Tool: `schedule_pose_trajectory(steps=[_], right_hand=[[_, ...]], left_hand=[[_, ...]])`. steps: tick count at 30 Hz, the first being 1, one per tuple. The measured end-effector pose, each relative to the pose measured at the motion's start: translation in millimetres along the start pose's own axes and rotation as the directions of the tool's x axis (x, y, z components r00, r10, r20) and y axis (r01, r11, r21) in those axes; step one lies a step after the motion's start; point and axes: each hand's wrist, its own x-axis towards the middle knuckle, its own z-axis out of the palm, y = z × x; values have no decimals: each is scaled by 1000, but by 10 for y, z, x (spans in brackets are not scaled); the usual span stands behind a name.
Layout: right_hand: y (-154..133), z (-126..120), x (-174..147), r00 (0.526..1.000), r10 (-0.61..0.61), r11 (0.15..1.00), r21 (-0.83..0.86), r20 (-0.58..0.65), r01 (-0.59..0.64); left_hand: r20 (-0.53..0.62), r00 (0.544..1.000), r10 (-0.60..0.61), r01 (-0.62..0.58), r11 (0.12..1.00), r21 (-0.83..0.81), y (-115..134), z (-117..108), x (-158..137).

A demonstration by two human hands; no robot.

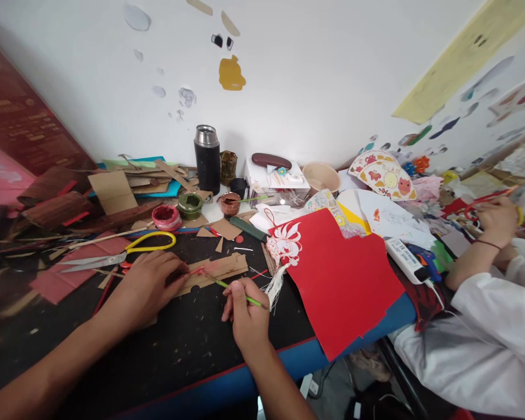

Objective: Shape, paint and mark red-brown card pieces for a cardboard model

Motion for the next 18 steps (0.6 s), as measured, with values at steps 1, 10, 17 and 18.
schedule_pose_trajectory(steps=[1, 10, 17, 18], right_hand=[[-5, 2, 7, 1000, -3, 1000, 6, -22, 3], [-22, -3, 25, 994, -7, 998, 59, -105, 13], [-30, 5, 25, 995, -10, 998, 68, -102, 17], [-31, 5, 26, 995, -10, 997, 69, -102, 17]], left_hand=[[-1, 1000, 0, 0, 1000, 4, 0, 5, 0], [-19, 1000, -15, 16, 998, 62, 17, 20, 5], [-25, 999, -24, 25, 998, 62, 12, 12, 9], [-28, 999, -22, 24, 998, 60, 7, 18, 9]])
